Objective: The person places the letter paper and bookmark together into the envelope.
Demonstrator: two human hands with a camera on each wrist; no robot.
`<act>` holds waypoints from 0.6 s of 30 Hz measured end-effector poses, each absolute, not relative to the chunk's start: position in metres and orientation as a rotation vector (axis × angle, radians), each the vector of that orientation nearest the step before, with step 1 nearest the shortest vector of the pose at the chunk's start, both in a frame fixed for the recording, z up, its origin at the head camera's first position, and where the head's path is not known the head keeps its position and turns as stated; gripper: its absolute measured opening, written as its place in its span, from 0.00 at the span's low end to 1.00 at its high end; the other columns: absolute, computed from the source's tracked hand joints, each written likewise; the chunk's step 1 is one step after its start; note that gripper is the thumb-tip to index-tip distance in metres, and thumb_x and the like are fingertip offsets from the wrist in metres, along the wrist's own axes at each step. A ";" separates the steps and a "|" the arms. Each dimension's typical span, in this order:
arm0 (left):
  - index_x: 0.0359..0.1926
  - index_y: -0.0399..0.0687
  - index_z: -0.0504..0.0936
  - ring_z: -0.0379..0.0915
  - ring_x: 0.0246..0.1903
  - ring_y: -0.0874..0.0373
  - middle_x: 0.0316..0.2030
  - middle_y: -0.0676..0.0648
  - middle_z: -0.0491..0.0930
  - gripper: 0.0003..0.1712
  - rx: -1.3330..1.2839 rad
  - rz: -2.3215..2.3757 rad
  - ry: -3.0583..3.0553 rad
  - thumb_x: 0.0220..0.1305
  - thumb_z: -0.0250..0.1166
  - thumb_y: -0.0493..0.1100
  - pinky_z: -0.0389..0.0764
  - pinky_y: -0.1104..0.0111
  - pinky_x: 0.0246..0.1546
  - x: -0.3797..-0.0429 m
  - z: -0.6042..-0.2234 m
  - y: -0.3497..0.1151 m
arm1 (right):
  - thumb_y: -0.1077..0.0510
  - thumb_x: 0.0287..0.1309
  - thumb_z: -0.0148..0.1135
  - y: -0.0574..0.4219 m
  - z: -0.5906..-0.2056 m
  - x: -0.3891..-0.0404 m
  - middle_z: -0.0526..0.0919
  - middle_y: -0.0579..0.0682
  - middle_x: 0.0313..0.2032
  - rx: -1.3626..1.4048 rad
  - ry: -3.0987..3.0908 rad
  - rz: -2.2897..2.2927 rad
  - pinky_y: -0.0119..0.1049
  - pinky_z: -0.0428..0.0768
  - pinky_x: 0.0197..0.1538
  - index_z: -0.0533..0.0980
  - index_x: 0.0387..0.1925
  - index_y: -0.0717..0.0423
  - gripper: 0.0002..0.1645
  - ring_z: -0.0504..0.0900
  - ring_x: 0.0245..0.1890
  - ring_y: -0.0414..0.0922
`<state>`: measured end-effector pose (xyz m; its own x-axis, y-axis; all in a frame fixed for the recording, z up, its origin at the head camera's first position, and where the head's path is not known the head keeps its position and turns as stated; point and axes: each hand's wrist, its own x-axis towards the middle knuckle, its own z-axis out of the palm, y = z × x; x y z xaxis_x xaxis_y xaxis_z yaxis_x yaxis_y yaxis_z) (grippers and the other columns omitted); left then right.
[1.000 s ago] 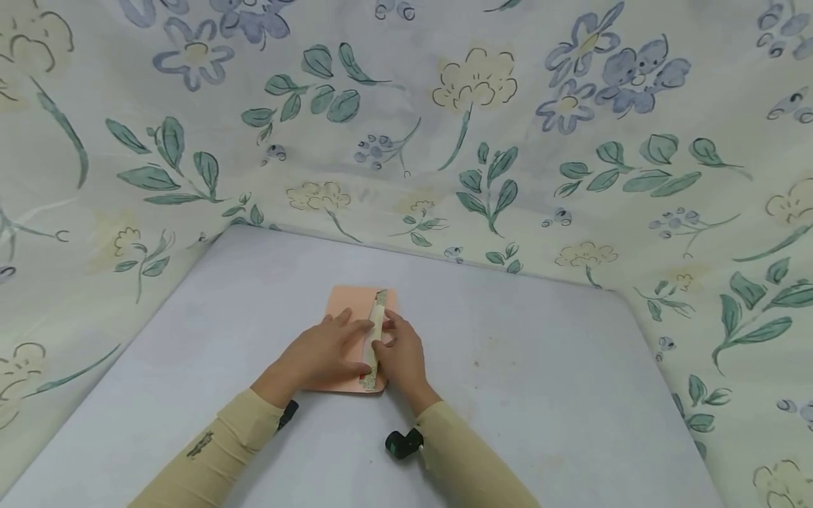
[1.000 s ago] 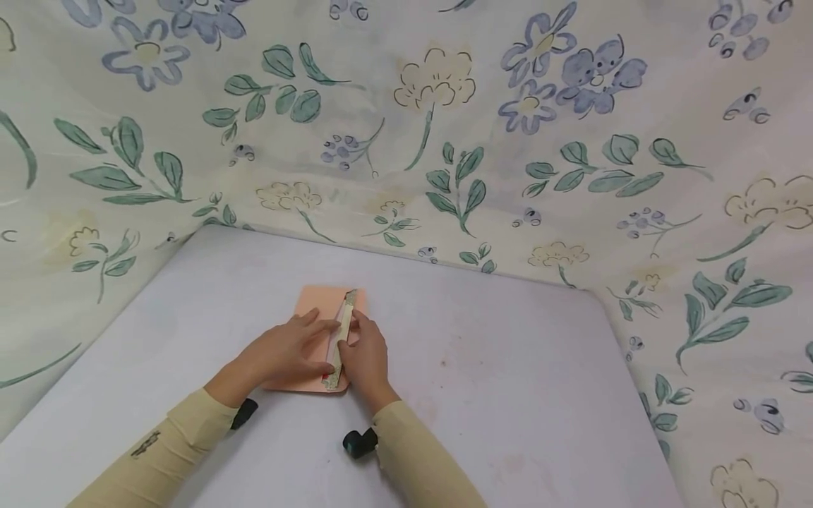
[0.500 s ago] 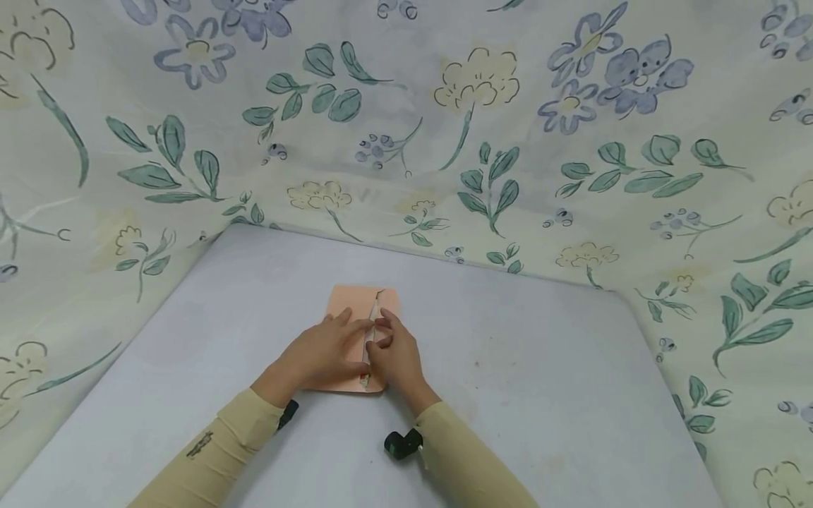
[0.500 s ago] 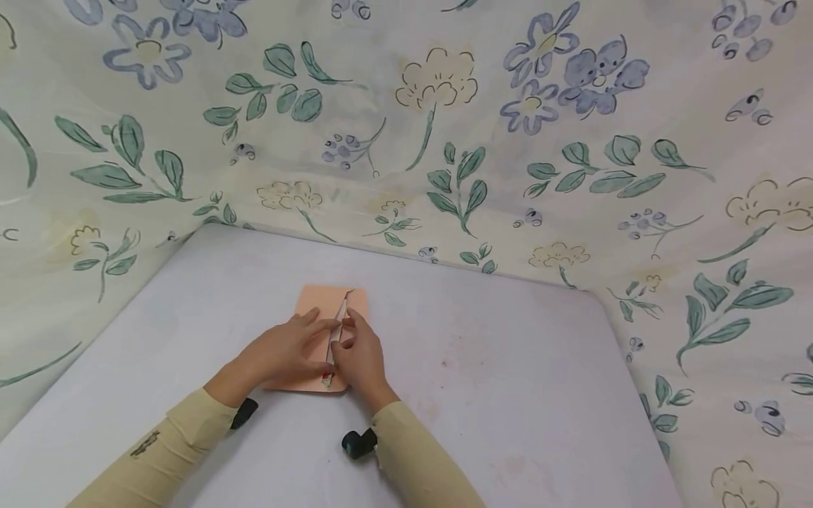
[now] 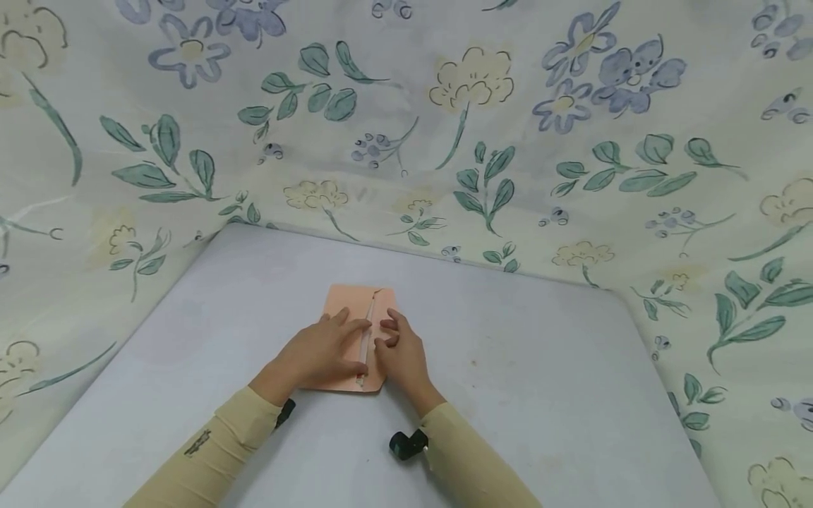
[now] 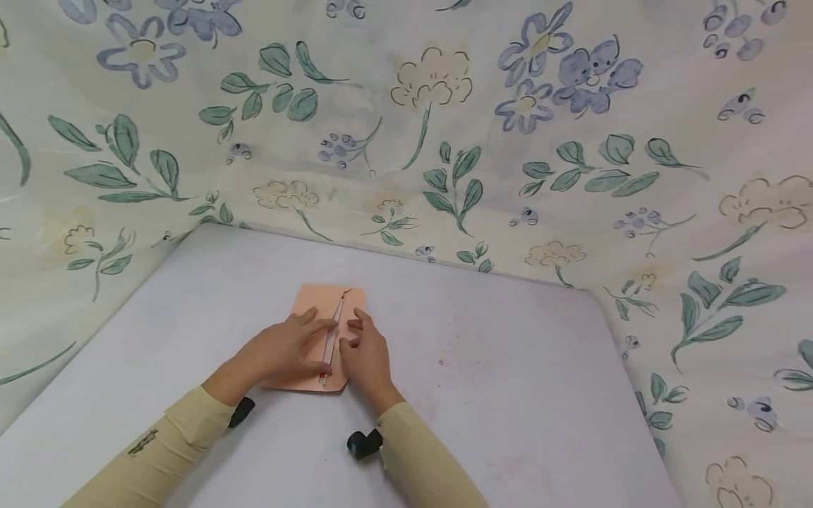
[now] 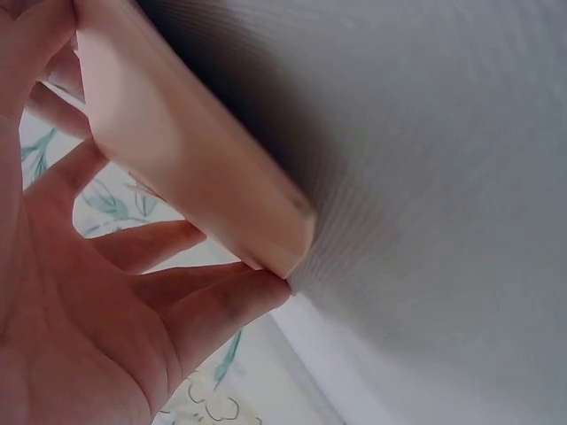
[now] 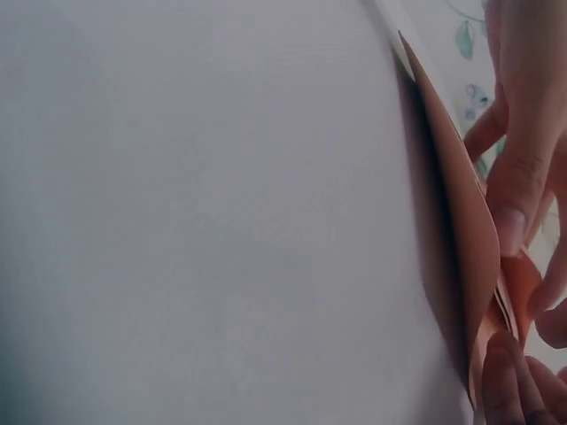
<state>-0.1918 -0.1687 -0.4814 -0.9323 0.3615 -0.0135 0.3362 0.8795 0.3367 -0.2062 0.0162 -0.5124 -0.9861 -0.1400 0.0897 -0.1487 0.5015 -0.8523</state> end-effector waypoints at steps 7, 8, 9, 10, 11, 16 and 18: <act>0.71 0.54 0.73 0.63 0.62 0.17 0.70 0.26 0.63 0.45 0.544 0.414 2.958 0.56 0.73 0.67 0.75 0.34 0.50 -0.192 -0.480 -0.172 | 0.63 0.65 0.65 0.025 -0.518 -0.209 0.84 0.52 0.55 0.239 -2.738 1.509 0.28 0.79 0.35 0.69 0.70 0.56 0.33 0.83 0.35 0.38; 0.71 0.54 0.73 0.62 0.62 0.17 0.70 0.26 0.63 0.45 0.542 0.392 2.955 0.57 0.72 0.67 0.76 0.34 0.50 -0.193 -0.480 -0.172 | 0.63 0.65 0.65 0.026 -0.519 -0.210 0.84 0.52 0.55 0.242 -2.736 1.514 0.29 0.80 0.35 0.70 0.70 0.56 0.32 0.83 0.36 0.39; 0.71 0.54 0.73 0.62 0.62 0.17 0.70 0.26 0.63 0.45 0.540 0.369 2.951 0.57 0.71 0.68 0.77 0.35 0.49 -0.192 -0.481 -0.172 | 0.62 0.65 0.64 0.027 -0.519 -0.210 0.84 0.53 0.55 0.239 -2.739 1.519 0.30 0.80 0.36 0.70 0.69 0.56 0.32 0.84 0.36 0.39; 0.72 0.55 0.72 0.61 0.63 0.17 0.71 0.26 0.62 0.46 0.533 0.345 2.948 0.58 0.70 0.68 0.77 0.35 0.48 -0.192 -0.484 -0.173 | 0.62 0.66 0.64 0.028 -0.519 -0.210 0.84 0.53 0.55 0.231 -2.743 1.524 0.30 0.80 0.36 0.70 0.69 0.56 0.31 0.84 0.37 0.40; 0.72 0.55 0.72 0.60 0.64 0.17 0.71 0.26 0.62 0.46 0.525 0.323 2.944 0.59 0.69 0.69 0.77 0.36 0.48 -0.192 -0.486 -0.173 | 0.62 0.66 0.64 0.029 -0.519 -0.210 0.84 0.53 0.55 0.226 -2.747 1.529 0.31 0.81 0.37 0.70 0.69 0.56 0.31 0.85 0.38 0.42; 0.75 0.56 0.68 0.53 0.67 0.16 0.72 0.24 0.58 0.44 0.431 0.307 2.911 0.65 0.61 0.71 0.68 0.32 0.58 -0.189 -0.495 -0.174 | 0.59 0.67 0.63 0.036 -0.520 -0.210 0.84 0.52 0.56 0.211 -2.799 1.476 0.36 0.82 0.42 0.71 0.68 0.55 0.29 0.86 0.43 0.44; 0.75 0.55 0.68 0.52 0.67 0.16 0.72 0.24 0.58 0.42 0.417 0.332 2.926 0.69 0.58 0.70 0.62 0.30 0.61 -0.188 -0.496 -0.175 | 0.58 0.68 0.62 0.040 -0.520 -0.211 0.83 0.51 0.57 0.220 -2.826 1.440 0.38 0.83 0.44 0.71 0.69 0.54 0.29 0.85 0.45 0.44</act>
